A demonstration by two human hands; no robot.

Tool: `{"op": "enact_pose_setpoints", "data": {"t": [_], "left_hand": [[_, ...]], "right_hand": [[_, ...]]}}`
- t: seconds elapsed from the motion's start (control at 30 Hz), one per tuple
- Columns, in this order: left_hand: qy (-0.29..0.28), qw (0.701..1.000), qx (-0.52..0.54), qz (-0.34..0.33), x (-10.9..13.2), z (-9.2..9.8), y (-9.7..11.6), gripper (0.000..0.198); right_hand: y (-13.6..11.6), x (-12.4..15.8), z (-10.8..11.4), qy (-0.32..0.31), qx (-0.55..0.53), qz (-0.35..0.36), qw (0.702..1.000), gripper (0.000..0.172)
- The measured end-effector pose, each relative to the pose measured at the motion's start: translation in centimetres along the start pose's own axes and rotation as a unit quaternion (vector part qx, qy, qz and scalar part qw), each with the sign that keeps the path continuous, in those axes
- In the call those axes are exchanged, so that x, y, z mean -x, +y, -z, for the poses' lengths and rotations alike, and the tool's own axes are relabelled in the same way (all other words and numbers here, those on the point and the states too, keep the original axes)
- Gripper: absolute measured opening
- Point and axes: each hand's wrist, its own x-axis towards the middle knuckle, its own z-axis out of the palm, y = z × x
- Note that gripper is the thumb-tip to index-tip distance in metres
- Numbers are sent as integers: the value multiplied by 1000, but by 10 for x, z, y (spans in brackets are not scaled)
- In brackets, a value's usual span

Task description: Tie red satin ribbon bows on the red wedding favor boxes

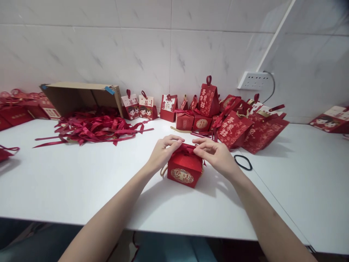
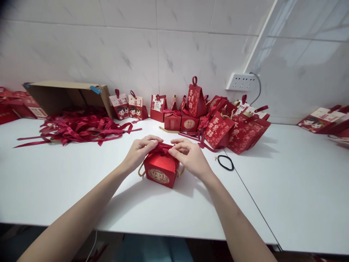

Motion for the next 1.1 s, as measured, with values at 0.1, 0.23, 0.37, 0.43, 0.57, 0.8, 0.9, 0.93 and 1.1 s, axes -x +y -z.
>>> {"op": "enact_pose_setpoints", "data": {"t": [0.1,0.23,0.37,0.43,0.57,0.8,0.9,0.93,1.1], "left_hand": [[10,998,-52,-23,-1,3,3,28],[39,988,-143,-53,-1,6,6,22],[58,976,-192,-84,0,4,6,18],[71,973,-193,-101,1,3,6,14],[55,973,-183,-127,4,2,8,18],[53,957,-223,-179,10,2,6,17],[58,955,-233,-173,10,2,5,17],[56,957,-232,-166,10,2,5,18],[35,969,-206,-129,10,2,7,17]], "right_hand": [[-3,0,5,-15,-27,-24,999,17],[-4,1,10,-38,-13,-6,999,15],[0,1,18,-72,17,5,997,15],[2,0,21,-75,19,3,997,15],[-4,2,19,-71,59,4,996,23],[-11,6,14,-105,146,-22,983,22],[-7,5,14,-106,109,-15,988,22],[-6,5,14,-102,99,-12,990,20],[-5,6,15,-94,87,1,992,13]]}}
